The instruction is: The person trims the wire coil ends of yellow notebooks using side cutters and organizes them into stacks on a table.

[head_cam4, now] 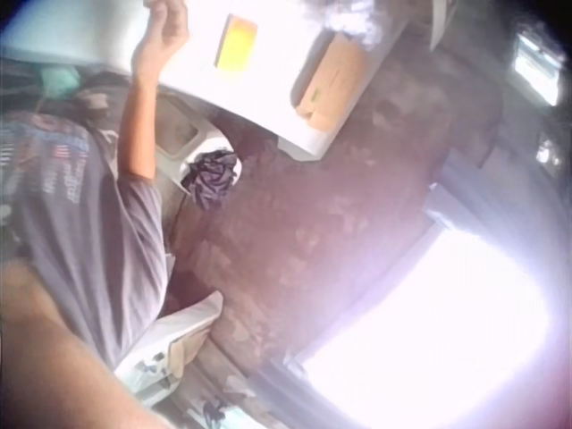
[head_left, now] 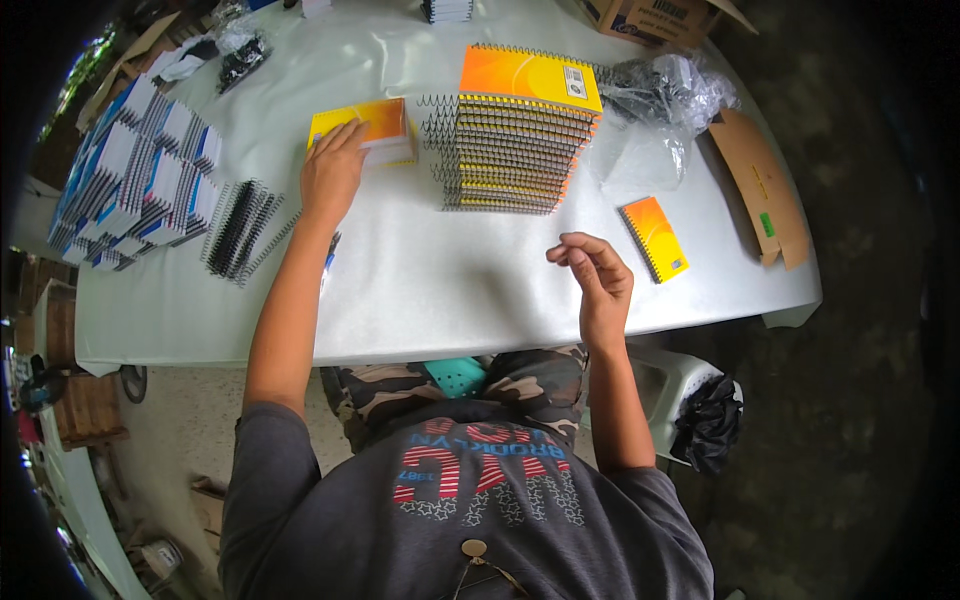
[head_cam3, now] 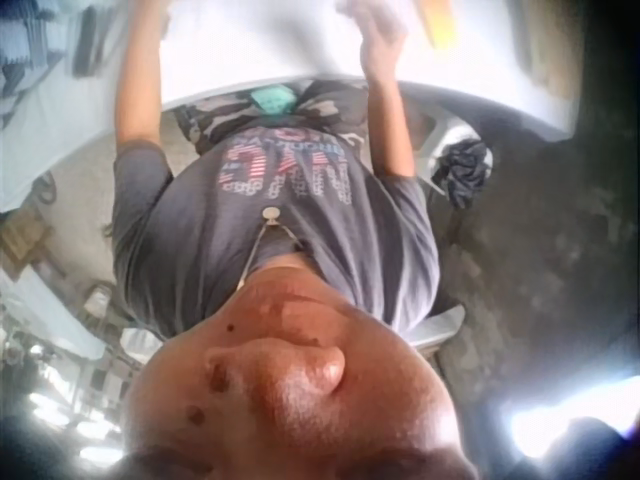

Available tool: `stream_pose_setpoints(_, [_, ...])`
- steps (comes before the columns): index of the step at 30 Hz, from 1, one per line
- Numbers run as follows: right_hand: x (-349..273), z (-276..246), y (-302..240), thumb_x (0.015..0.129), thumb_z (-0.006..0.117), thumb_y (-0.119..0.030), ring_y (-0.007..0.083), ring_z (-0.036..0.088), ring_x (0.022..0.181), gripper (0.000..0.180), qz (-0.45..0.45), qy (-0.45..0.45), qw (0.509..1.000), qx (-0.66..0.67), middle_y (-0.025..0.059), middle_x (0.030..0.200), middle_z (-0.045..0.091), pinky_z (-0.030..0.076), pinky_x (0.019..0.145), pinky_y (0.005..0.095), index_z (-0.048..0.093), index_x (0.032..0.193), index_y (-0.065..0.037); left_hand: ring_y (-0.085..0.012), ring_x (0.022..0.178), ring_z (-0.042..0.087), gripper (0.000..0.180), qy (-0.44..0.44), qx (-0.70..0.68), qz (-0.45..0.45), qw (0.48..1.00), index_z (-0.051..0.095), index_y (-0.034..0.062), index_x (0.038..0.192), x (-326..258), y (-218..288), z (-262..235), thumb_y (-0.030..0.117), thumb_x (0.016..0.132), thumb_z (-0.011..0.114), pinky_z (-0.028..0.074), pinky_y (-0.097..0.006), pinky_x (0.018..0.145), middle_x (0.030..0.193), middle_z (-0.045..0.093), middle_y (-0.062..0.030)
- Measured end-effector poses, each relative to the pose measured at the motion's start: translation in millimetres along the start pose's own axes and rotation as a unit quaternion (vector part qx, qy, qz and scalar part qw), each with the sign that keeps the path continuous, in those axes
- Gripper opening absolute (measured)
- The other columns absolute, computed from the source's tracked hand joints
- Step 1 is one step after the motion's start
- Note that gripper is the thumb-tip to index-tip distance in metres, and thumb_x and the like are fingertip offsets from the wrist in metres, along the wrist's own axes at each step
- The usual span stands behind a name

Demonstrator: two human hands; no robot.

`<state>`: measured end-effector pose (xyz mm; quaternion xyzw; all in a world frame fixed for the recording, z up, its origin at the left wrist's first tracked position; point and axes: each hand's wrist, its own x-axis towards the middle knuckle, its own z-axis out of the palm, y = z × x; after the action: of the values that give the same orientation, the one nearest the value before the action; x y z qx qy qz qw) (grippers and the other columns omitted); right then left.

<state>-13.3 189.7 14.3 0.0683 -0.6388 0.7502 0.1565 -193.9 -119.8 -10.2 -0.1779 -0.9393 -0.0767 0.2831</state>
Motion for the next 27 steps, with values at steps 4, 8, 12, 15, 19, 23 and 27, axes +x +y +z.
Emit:
stream_pose_setpoints(4, [-11,-3,9,0.095,0.054,-0.009,0.0141,0.061,0.090,0.020,0.079,-0.034,0.996,0.024,0.0087,0.093,0.067,0.046,0.084,0.0278,0.062,0.110,0.002,-0.0214,0.120,0.053,0.034,0.010,-0.055,0.002,0.998,0.059,0.0092,0.123,-8,-4,-6,0.017,0.090,0.057,0.035,-0.039,0.105,0.126,0.060,-0.0065])
stream_pose_setpoints(8, [-18,6,25,0.095,0.055,-0.012,0.0129,0.061,0.090,0.023,0.190,-0.098,0.976,0.054,0.0073,0.096,0.068,0.046,0.084,0.0268,0.061,0.113,0.002,-0.0220,0.122,0.051,0.036,0.004,-0.045,0.017,0.999,0.057,0.0099,0.126,-15,-9,-6,0.018,0.091,0.056,0.033,-0.040,0.107,0.130,0.057,-0.0067])
stream_pose_setpoints(12, [-19,20,30,0.095,0.055,-0.013,0.0114,0.060,0.089,0.025,0.213,-0.126,0.967,0.063,0.0068,0.096,0.067,0.046,0.084,0.0264,0.061,0.114,0.002,-0.0229,0.125,0.048,0.037,-0.028,-0.006,0.019,0.999,0.055,0.0096,0.129,-2,-16,-3,0.020,0.094,0.052,0.032,-0.041,0.107,0.133,0.054,-0.0073])
stream_pose_setpoints(15, [-17,26,27,0.095,0.055,-0.013,0.0112,0.059,0.089,0.025,0.217,-0.126,0.965,0.069,0.0072,0.096,0.067,0.046,0.084,0.0261,0.060,0.114,0.002,-0.0243,0.125,0.048,0.038,-0.029,-0.013,0.018,0.999,0.054,0.0095,0.130,7,-24,-2,0.022,0.094,0.053,0.033,-0.041,0.106,0.133,0.054,-0.0090])
stream_pose_setpoints(19, [-11,21,25,0.094,0.056,-0.012,0.0115,0.060,0.088,0.025,0.220,-0.097,0.967,0.086,0.0075,0.096,0.067,0.046,0.083,0.0259,0.060,0.114,0.002,-0.0259,0.122,0.050,0.041,0.091,-0.218,0.007,0.972,0.054,0.0070,0.128,41,41,-47,0.025,0.091,0.057,0.036,-0.040,0.103,0.129,0.056,-0.0116])
stream_pose_setpoints(23, [-7,22,23,0.093,0.057,-0.013,0.0122,0.061,0.087,0.025,0.218,-0.090,0.965,0.112,0.0076,0.094,0.068,0.047,0.081,0.0257,0.060,0.113,0.002,-0.0265,0.117,0.053,0.040,0.087,-0.309,0.085,0.943,0.056,0.0059,0.125,66,120,-77,0.023,0.089,0.062,0.039,-0.039,0.100,0.126,0.058,-0.0111])
stream_pose_setpoints(27, [-5,24,13,0.095,0.054,-0.012,0.0148,0.062,0.087,0.023,0.200,-0.085,0.971,0.098,0.0095,0.093,0.067,0.048,0.082,0.0276,0.060,0.112,0.002,-0.0243,0.113,0.056,0.035,0.105,-0.155,0.189,0.964,0.061,0.0088,0.119,77,128,-59,0.022,0.086,0.064,0.041,-0.037,0.097,0.122,0.061,-0.0069])
